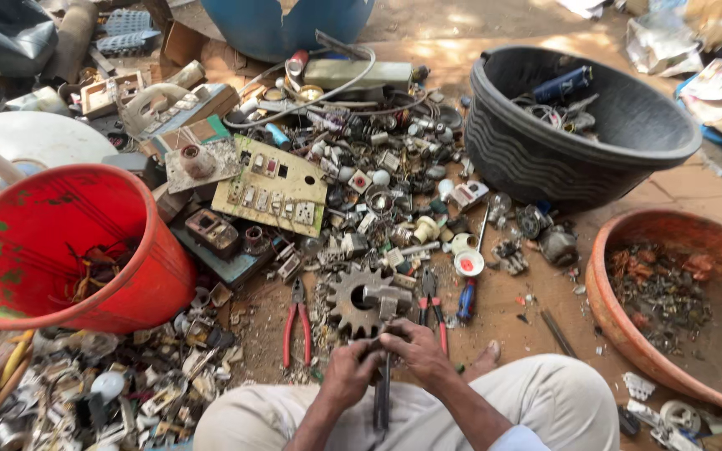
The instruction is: The person sits on the ground surrounded by scrap metal and uses a hammer to repeatedly strike a metal gear held in their left hand. They adjust the gear's position occasionally while continuing to hammer it.
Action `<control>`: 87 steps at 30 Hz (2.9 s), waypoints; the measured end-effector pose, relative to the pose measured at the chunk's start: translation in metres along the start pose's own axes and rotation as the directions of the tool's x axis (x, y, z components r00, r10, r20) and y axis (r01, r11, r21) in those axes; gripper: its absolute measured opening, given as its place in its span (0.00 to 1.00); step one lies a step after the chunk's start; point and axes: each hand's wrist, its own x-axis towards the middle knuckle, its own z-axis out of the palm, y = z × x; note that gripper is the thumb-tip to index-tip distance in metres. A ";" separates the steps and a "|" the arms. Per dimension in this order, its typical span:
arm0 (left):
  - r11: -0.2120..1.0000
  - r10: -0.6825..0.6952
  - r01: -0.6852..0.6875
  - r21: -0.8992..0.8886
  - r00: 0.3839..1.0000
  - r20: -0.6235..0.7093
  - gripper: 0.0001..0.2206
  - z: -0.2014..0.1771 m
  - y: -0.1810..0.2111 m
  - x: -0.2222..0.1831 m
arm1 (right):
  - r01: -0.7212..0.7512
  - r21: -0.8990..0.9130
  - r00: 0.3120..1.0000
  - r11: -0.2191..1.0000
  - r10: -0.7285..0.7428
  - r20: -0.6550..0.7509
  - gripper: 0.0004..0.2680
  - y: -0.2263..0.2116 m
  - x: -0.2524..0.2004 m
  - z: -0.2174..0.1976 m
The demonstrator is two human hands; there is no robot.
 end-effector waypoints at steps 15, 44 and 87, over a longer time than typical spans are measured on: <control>0.972 -0.232 0.187 -0.143 0.858 -0.459 0.18 -0.079 -0.026 0.072 | -0.161 -0.986 0.956 -0.046 0.241 -0.167 0.09 0.002 0.129 -0.153; 0.975 -0.199 0.125 -0.183 0.855 -0.478 0.20 -0.075 -0.053 0.095 | -0.226 -0.829 0.927 0.511 -0.149 -0.345 0.08 -0.046 0.265 -0.061; 0.941 -0.180 0.104 -0.321 0.959 -0.218 0.11 0.038 0.069 0.070 | 0.478 0.515 0.807 0.712 -0.124 -0.577 0.10 -0.144 0.015 -0.072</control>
